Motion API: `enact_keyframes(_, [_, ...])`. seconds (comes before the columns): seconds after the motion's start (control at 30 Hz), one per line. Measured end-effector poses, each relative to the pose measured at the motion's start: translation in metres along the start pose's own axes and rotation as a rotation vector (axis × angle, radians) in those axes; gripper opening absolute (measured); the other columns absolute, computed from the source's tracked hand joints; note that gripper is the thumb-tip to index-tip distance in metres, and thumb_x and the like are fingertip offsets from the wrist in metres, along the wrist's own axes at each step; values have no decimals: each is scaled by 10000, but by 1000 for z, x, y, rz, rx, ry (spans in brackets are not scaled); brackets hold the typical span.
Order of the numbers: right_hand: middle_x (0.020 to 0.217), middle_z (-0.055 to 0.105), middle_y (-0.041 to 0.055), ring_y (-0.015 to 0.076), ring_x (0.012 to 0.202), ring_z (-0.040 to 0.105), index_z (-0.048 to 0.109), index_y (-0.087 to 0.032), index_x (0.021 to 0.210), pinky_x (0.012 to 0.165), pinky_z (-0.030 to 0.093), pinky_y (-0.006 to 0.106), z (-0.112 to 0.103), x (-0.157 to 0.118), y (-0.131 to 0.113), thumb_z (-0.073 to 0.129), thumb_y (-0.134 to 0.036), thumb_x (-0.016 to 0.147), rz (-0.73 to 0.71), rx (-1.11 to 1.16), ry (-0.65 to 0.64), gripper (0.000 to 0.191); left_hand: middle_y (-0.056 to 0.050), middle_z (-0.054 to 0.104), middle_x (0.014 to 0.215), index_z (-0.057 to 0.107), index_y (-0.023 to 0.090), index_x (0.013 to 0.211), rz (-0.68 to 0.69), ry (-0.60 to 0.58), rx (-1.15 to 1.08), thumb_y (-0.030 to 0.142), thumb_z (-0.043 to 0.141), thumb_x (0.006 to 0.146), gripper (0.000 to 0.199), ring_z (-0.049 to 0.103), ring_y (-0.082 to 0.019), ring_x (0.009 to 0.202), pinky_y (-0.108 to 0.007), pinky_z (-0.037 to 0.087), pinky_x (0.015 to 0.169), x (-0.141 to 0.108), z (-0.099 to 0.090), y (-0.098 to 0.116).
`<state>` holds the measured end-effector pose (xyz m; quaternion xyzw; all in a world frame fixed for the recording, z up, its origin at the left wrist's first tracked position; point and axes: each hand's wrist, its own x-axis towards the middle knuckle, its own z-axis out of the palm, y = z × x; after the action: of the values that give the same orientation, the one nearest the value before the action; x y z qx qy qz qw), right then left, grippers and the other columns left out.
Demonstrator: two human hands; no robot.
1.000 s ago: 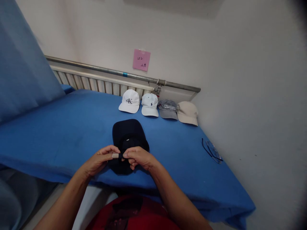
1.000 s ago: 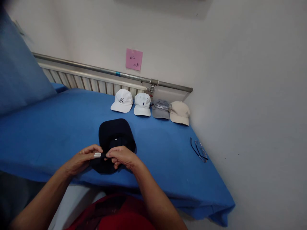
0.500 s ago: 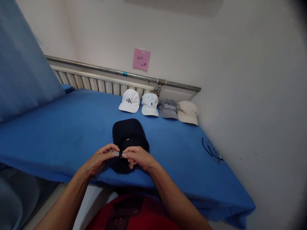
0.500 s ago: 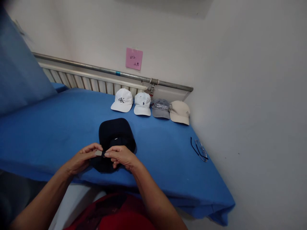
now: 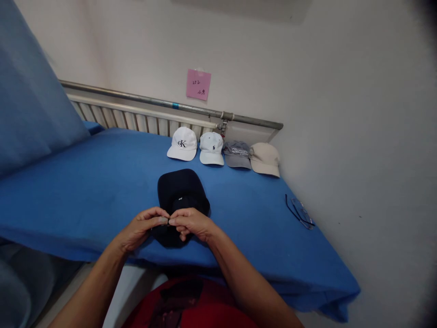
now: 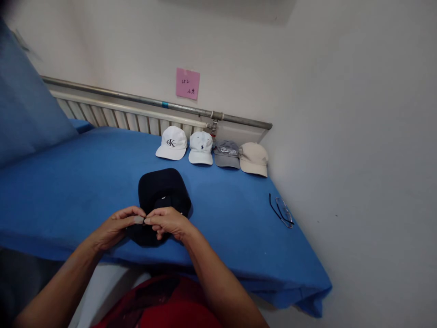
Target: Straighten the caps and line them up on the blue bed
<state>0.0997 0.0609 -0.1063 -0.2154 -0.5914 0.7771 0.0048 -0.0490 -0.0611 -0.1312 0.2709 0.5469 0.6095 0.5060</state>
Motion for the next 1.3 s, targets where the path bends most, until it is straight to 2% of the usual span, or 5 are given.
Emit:
enact_keyframes(0.3, [597, 587, -38, 74, 481, 521, 624, -156, 757, 464, 446, 217, 0, 0, 8, 634, -211, 652, -35, 77, 88, 119, -6, 677, 739, 737, 193, 758, 14, -16, -12, 335, 850, 605, 237, 549, -125, 719, -231, 405, 678, 0, -1, -3])
enact_keyframes(0.6, [605, 604, -34, 69, 465, 510, 624, -158, 748, 438, 434, 200, 3, 4, 12, 657, -238, 653, -57, 57, 69, 128, -16, 693, 731, 733, 188, 765, 0, -40, -4, 365, 849, 609, 263, 585, -140, 721, -249, 433, 703, -1, 3, 2])
enact_keyframes(0.8, [682, 596, -25, 96, 590, 561, 613, -166, 788, 453, 436, 187, 5, 2, 14, 671, -224, 627, -113, 116, 142, 180, -13, 693, 725, 733, 181, 766, 12, -38, -26, 335, 847, 616, 243, 581, -125, 698, -230, 429, 672, 0, 2, 0])
enact_keyframes(1.03, [611, 585, -46, 82, 526, 527, 589, -181, 785, 433, 413, 173, 13, 1, 12, 673, -195, 583, -165, 126, 157, 219, -11, 697, 697, 731, 184, 762, 3, -64, -86, 324, 850, 601, 244, 592, -120, 652, -222, 424, 633, 0, 1, -2])
enact_keyframes(1.3, [675, 580, -44, 83, 521, 521, 596, -186, 847, 388, 414, 171, 17, -7, 3, 597, -174, 626, -180, -59, 239, 221, -9, 685, 699, 719, 182, 760, 28, -67, -128, 301, 835, 644, 203, 572, -107, 634, -209, 407, 603, 1, 0, -6])
